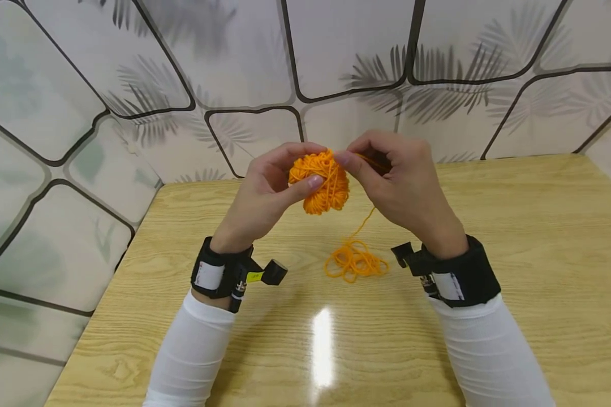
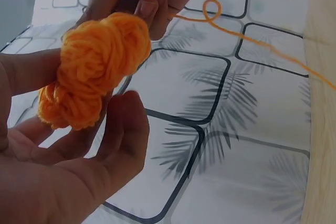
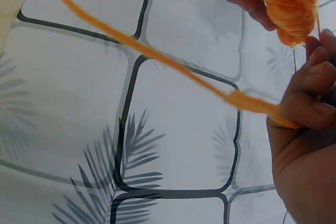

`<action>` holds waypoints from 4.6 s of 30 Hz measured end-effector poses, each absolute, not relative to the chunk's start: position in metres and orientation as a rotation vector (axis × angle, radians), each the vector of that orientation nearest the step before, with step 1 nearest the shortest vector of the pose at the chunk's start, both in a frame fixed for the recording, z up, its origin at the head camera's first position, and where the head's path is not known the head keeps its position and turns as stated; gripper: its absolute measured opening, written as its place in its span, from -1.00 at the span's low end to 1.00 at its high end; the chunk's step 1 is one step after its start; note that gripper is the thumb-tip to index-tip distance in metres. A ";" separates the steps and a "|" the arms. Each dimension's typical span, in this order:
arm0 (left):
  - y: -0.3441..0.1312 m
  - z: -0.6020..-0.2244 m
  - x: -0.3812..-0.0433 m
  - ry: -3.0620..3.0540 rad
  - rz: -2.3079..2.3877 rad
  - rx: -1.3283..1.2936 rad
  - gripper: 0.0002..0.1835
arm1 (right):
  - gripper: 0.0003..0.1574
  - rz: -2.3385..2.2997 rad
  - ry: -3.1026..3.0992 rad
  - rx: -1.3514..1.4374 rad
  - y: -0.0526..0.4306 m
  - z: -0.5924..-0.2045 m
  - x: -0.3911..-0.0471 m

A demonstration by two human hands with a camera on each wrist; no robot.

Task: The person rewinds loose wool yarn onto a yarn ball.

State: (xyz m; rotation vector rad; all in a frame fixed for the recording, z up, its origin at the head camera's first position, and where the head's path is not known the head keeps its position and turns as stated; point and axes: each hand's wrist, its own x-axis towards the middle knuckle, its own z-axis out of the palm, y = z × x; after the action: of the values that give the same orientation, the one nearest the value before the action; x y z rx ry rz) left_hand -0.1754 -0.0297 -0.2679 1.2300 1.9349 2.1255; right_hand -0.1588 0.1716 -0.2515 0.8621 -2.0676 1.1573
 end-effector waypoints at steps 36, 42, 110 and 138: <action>-0.038 -0.267 -0.183 1.717 2.719 0.256 -0.58 | -0.74 1.054 -2.248 1.473 0.156 -0.246 -0.138; -0.037 -0.271 -0.185 2.044 2.608 0.471 -0.59 | -0.70 1.067 -2.222 1.375 0.159 -0.242 -0.134; -0.029 -0.272 -0.173 1.474 2.411 1.241 -0.53 | -0.86 1.548 -2.016 0.878 0.153 -0.270 -0.165; -0.022 -0.266 -0.172 1.209 2.701 0.728 -0.75 | -0.92 1.165 -2.051 1.072 0.134 -0.257 -0.147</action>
State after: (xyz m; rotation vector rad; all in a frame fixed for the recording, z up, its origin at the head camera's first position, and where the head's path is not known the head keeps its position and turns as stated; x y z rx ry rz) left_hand -0.1724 -0.0218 -0.2662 0.7278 1.2093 2.7013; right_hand -0.1474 0.1342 -0.2574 1.0722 -2.0506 1.1651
